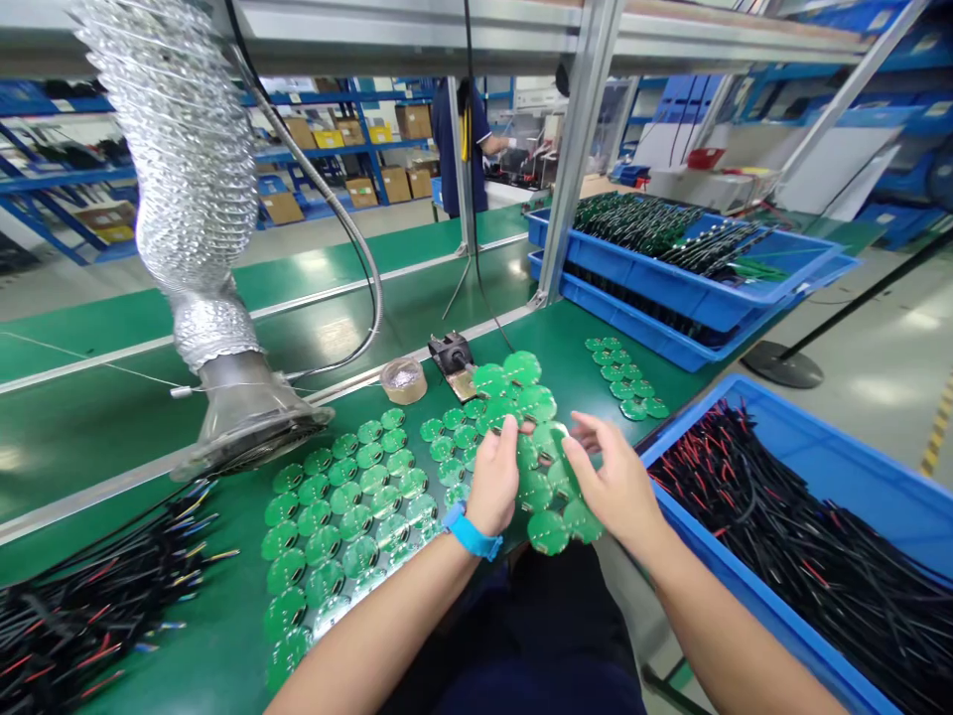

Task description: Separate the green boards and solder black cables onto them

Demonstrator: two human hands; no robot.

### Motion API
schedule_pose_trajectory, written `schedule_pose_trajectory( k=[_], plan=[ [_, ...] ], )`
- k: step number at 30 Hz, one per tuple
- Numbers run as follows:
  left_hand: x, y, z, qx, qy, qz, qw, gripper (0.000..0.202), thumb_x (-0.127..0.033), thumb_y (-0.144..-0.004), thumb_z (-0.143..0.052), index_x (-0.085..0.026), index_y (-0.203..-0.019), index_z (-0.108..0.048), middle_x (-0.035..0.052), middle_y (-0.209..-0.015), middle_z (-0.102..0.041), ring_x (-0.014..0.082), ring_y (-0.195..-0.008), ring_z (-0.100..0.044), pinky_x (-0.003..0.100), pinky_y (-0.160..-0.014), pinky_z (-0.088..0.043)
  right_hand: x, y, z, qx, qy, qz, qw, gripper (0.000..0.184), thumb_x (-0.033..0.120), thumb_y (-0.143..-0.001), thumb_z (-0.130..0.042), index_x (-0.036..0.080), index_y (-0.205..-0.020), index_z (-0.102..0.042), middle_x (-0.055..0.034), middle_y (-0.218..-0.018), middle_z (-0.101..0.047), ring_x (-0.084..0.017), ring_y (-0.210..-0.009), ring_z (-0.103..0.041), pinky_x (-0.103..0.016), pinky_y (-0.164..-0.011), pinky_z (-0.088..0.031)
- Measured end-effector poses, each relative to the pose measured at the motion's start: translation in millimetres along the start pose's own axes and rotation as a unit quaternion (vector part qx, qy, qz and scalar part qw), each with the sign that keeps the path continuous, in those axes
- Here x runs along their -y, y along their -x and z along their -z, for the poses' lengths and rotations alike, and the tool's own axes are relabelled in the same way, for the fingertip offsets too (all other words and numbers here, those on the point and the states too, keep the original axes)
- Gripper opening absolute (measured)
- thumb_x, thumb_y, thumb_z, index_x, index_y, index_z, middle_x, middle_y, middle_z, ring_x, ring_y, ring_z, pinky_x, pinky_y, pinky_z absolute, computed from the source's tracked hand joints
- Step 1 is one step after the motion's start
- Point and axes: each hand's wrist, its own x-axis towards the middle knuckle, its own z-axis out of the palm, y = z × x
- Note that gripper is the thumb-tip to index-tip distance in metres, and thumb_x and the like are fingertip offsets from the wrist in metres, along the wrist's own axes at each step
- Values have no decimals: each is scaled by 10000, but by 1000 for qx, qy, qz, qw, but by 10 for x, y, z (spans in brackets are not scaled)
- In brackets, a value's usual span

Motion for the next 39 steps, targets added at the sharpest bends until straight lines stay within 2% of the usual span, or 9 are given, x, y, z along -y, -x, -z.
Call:
schedule_pose_trajectory(
  k=[3, 9, 16, 18, 21, 24, 27, 33, 39],
  plan=[
    [-16, 75, 54, 0, -63, 6, 998, 427, -579, -765, -505, -154, -799, -532, -22, -607, -563, 101, -486, -542, 217, -486, -461, -2, -89, -69, 45, -80, -55, 994, 392, 506, -842, -404, 182, -857, -624, -24, -661, -640, -163, -596, -590, -295, -572, -493],
    [-55, 129, 106, -61, -201, -36, 977, 512, -624, -739, -490, -164, -526, -417, -45, -442, -411, 83, -405, -454, 196, -389, -371, 29, 32, -251, 51, -183, -125, 974, 433, 573, -818, -403, 186, -685, -546, 11, -544, -584, -130, -502, -545, -246, -495, -463],
    [-33, 126, 118, -15, -87, 39, 995, 565, -699, -758, -358, -180, -540, -404, -46, -380, -396, 90, -342, -419, 218, -365, -357, 84, 118, -367, 105, -167, -133, 971, 584, 619, -849, -94, 208, -632, -448, 60, -342, -354, -113, -260, -344, -256, -309, -343],
    [-74, 183, 218, -52, -69, 42, 995, 543, -685, -752, -400, -171, -584, -445, -43, -410, -431, 94, -368, -438, 218, -379, -362, 29, 76, -242, 123, -125, -107, 979, 543, 601, -859, -124, 207, -669, -446, 53, -403, -404, -112, -316, -399, -246, -340, -361],
    [-208, 334, 524, -143, -77, 5, 987, 512, -639, -775, -425, -148, -760, -567, -4, -569, -569, 106, -495, -527, 211, -455, -403, -96, -76, 49, 191, -35, -28, 981, 347, 543, -824, -413, 214, -752, -498, 31, -582, -534, -118, -506, -504, -233, -468, -405],
    [-380, 522, 920, -244, -91, -50, 964, 463, -567, -808, -432, -164, -956, -606, 24, -774, -646, 107, -616, -572, 196, -499, -410, -211, -241, 197, 305, 58, 86, 947, 240, 456, -771, -562, 229, -695, -556, 28, -617, -562, -128, -579, -505, -245, -559, -370],
    [-497, 740, 1265, -300, -34, -75, 951, 375, -468, -809, -500, -214, -1076, -569, 2, -833, -656, 89, -631, -575, 170, -446, -373, -289, -331, 63, 370, 127, 193, 900, 255, 417, -786, -560, 222, -622, -570, 12, -599, -537, -139, -595, -490, -261, -586, -336],
    [-367, 1312, 1727, -351, 72, -56, 932, 257, -234, -675, -699, -248, -898, -572, -68, -867, -639, 103, -726, -622, 161, -451, -473, -358, -404, -241, 347, 243, 321, 847, 181, 359, -793, -566, 199, -729, -622, -62, -773, -553, -215, -797, -504, -355, -729, -367],
    [21, 1809, 1802, -353, 184, 69, 915, 207, -156, -626, -723, -165, -692, -528, -51, -672, -631, 140, -620, -634, 418, -718, -570, -130, 48, -269, 290, 241, 370, 849, 246, 336, -844, -492, 188, -1017, -583, -111, -961, -582, -233, -925, -512, -419, -813, -423]
  ],
)
